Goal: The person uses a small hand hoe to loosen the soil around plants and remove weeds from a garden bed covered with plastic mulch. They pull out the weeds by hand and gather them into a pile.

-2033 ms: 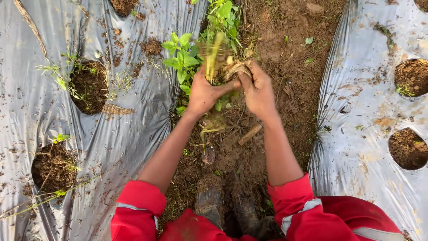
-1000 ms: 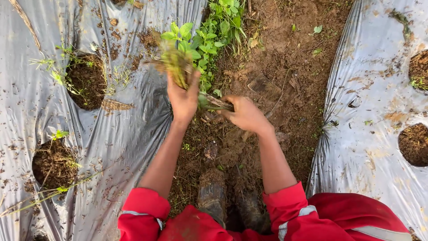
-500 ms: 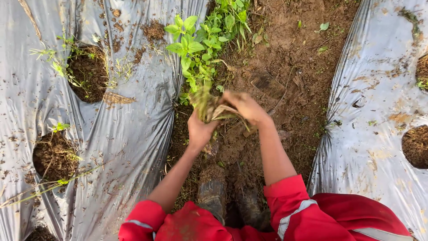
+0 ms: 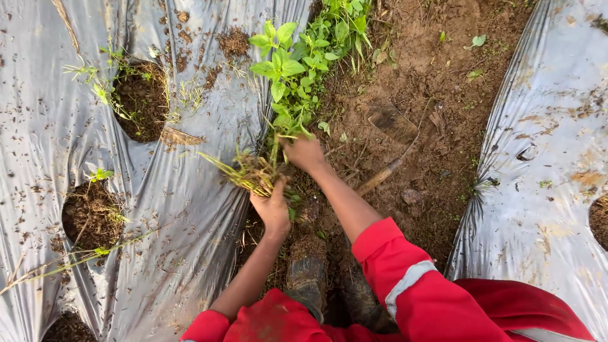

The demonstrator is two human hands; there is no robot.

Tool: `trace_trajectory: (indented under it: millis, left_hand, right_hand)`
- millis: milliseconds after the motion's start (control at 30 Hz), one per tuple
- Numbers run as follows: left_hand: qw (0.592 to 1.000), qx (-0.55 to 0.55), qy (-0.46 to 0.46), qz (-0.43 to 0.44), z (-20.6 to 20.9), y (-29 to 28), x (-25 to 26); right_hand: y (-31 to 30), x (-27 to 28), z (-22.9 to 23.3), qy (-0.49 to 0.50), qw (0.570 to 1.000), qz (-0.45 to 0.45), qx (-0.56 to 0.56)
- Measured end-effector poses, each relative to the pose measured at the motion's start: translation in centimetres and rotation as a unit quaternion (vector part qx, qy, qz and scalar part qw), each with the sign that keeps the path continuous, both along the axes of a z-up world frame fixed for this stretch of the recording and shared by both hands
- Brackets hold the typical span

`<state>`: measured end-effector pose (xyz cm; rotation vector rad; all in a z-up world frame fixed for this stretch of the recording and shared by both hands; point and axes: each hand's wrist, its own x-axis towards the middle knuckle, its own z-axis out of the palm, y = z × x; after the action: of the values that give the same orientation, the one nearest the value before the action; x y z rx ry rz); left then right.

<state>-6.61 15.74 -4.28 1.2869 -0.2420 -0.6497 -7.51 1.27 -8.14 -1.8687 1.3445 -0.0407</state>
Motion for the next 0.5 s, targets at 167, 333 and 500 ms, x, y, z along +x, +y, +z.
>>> trace_trajectory:
  millis: [167, 333, 500]
  left_hand:
    - [0.997, 0.013, 0.08, -0.01, -11.6, 1.5, -3.0]
    - [0.977, 0.181, 0.062, -0.094, -8.3, 0.0, -3.4]
    - [0.915, 0.262, 0.239, -0.191, -3.4, -4.0, -2.0]
  right_hand:
    - [-1.7, -5.1, -9.9, -0.024, 0.997, 0.063, -0.036]
    - [-0.3, -9.1, -2.5, -0.085, 0.993, 0.058, 0.056]
    - [1.7, -8.4, 6.3, 0.053, 0.976, 0.199, 0.063]
